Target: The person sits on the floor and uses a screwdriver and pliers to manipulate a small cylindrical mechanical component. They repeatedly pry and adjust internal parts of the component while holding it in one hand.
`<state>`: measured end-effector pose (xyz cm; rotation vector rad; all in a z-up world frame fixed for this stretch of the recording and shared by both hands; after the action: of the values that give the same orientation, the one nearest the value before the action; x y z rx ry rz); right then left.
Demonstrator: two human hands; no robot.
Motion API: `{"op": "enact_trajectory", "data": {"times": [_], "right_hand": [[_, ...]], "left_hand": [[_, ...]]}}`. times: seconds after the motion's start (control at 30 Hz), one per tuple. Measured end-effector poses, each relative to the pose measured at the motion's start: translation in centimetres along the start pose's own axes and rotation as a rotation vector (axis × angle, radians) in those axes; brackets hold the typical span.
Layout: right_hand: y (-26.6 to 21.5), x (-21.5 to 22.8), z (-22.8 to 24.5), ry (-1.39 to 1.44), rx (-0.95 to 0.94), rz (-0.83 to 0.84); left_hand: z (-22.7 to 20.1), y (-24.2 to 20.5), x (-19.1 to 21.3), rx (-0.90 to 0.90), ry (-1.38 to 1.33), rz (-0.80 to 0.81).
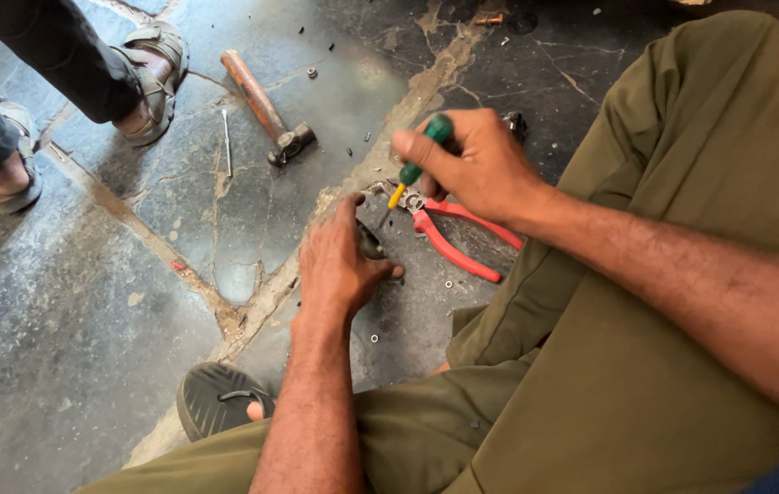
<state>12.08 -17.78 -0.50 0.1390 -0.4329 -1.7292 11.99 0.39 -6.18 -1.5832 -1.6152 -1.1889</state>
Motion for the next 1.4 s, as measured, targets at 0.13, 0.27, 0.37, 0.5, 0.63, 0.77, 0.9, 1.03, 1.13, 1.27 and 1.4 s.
{"op": "enact_trajectory", "data": {"times": [0.13,0.27,0.37,0.5,0.63,0.77,0.9,1.03,1.13,1.27,1.4], "right_hand": [[-0.7,-0.8,-0.6,-0.113,-0.12,0.084],[-0.9,-1.6,-0.7,-0.185,-0.132,0.145],[-0.8,-2.1,-0.9,-0.212,-0.148,0.182],[-0.7,-2.5,-1.8,-0.251,-0.179,0.227],[-0.7,-3.5,-2.2,-0.148,-0.142,0.285],[-0.6,-4.2,-2.6,-0.202,-0.041,0.363],[-1.0,-3.0,-4.8,-0.501,-0.056,0.353],[-2.0,-3.1,-5.4,-0.868,0.019,0.46],[-3.4,-3.5,-7.0,-0.992,-0.025,0.57],[-3.3,-3.8,-8.5,-1.01,-0.015,0.578],[-2.0,-2.7,-9.9,-0.937,-0.253,0.483]], "left_hand": [[-0.1,-0.1,-0.4,0.006,-0.008,0.012],[-0.6,0.0,0.0,-0.023,-0.033,0.01],[-1.2,-0.3,0.8,-0.038,-0.157,0.0],[-2.2,-0.4,1.3,-0.009,-0.398,-0.011],[-3.4,-0.8,2.0,-0.084,-0.434,-0.082],[-2.9,-0.3,2.3,-0.001,-0.482,-0.126],[-1.3,-0.5,1.8,0.077,-0.427,-0.142],[-1.3,-0.2,2.5,0.065,-0.489,-0.129],[-1.6,-0.6,3.1,-0.014,-0.383,-0.132],[-2.2,-1.2,3.8,-0.054,-0.283,-0.147],[-2.3,-1.8,4.2,-0.029,-0.29,-0.152]]}}
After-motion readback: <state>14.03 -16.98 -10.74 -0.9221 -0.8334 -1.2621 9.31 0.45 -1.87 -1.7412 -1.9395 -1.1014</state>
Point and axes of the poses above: each hand's wrist, its own y-axis towards the middle knuckle, its own x-axis out of the back of the hand, z = x × y, the point moved 9 cm from there along y, towards the middle knuckle, and after that the axes turned 14 degrees about -z, right-handed, at the moved point
